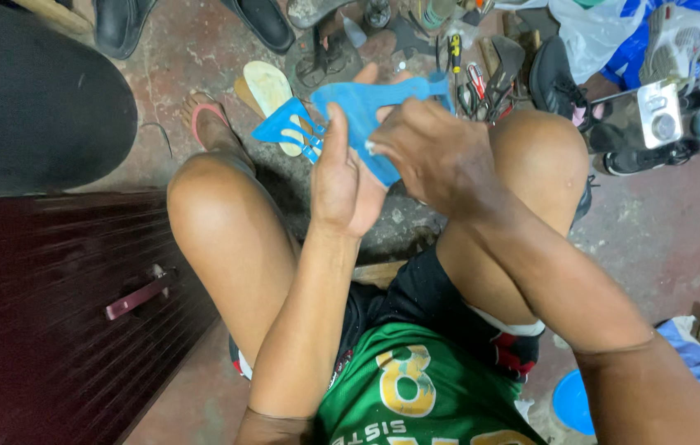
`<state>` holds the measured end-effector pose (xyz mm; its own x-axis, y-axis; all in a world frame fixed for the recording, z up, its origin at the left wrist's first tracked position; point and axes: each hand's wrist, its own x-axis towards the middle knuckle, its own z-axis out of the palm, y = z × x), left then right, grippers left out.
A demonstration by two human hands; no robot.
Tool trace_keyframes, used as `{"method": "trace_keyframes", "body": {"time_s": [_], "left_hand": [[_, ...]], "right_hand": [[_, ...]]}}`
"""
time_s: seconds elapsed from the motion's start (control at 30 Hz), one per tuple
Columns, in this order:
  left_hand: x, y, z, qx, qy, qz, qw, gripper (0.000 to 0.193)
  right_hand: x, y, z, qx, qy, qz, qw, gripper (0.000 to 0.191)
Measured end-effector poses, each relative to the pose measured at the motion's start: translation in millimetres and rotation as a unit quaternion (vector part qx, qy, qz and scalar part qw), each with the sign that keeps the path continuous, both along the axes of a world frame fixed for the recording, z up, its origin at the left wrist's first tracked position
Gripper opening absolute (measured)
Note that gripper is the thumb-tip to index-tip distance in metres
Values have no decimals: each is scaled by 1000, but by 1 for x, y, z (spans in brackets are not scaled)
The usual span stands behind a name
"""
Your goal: The person scrapes a blue plastic sandal strap with a small tool, then picks up a black sneaker and repeatedly inserts and removes a beige insole, pressing and adjusting the shoe's interior and sole.
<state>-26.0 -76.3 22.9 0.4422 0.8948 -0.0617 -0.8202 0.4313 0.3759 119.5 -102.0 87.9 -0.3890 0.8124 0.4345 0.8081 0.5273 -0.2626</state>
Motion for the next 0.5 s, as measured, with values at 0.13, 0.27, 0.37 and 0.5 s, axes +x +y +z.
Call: {"method": "trace_keyframes", "body": {"time_s": [0.13,0.27,0.37,0.5], "left_hand": [[-8,10,-4,-12,-36,20,999,67],[-15,17,-3,-8,-5,20,1000,67],[-12,13,0,-15,-13,1,1000,65],[-4,6,-1,-1,-32,12,999,63]], "right_hand": [[3,-5,0,-61,-38,43,997,17],[13,-4,4,-110,6,114,987,16],[23,-7,8,-172,125,76,974,19],[20,-5,3,-135,139,65,979,17]]}}
